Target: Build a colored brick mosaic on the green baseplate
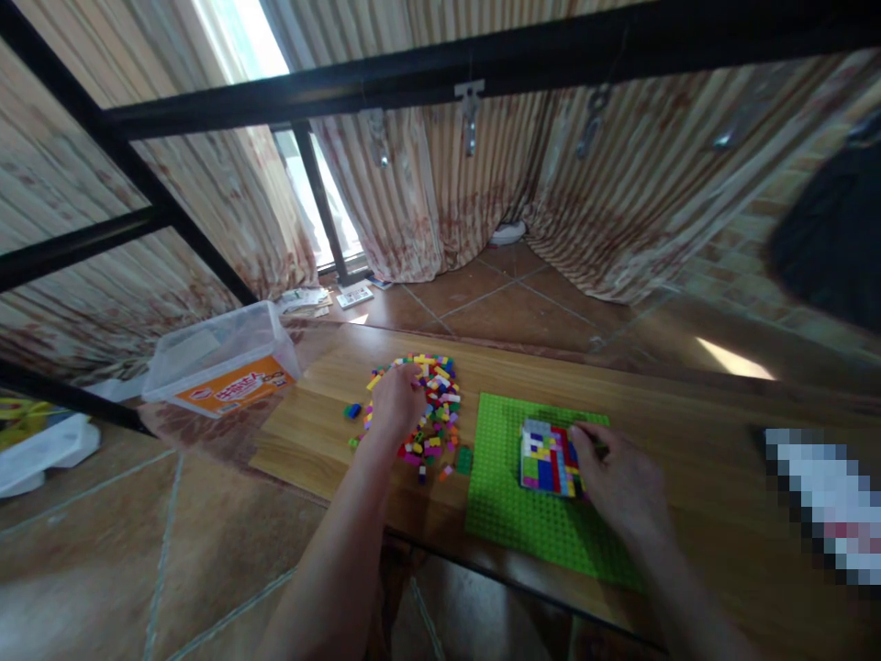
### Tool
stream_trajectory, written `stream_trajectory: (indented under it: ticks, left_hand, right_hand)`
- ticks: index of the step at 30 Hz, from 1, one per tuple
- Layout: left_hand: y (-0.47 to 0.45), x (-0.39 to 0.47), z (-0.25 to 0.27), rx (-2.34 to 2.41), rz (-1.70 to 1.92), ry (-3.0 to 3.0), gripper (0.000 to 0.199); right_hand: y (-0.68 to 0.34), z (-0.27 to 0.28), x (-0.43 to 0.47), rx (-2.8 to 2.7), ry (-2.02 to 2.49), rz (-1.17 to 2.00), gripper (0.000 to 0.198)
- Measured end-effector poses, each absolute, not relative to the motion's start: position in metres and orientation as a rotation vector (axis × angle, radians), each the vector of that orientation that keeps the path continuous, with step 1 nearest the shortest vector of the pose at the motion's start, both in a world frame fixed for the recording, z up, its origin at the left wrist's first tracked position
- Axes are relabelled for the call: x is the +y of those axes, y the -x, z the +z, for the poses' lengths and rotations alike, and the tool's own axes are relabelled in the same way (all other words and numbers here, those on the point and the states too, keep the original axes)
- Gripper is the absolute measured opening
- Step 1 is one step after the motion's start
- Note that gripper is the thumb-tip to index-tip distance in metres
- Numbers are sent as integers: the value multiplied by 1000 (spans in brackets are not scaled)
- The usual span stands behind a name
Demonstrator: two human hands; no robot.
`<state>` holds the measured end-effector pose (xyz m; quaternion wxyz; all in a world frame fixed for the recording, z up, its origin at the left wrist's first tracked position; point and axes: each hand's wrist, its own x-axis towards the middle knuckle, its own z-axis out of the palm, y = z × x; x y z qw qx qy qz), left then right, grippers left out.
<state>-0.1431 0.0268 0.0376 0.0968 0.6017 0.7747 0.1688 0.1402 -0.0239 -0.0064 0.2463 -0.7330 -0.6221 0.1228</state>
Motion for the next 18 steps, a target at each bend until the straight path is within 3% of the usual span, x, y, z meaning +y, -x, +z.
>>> stream_trajectory:
  ticks: [9, 18]
  left_hand:
    - [153, 33, 23, 1723, 1146, -1383, 24]
    - [118, 19, 42, 1172, 1148, -1141, 36]
  right_hand:
    - [-138, -6, -23, -1673, 1976, 344, 44]
    - [-132, 2, -27, -1567, 1786, 161, 37]
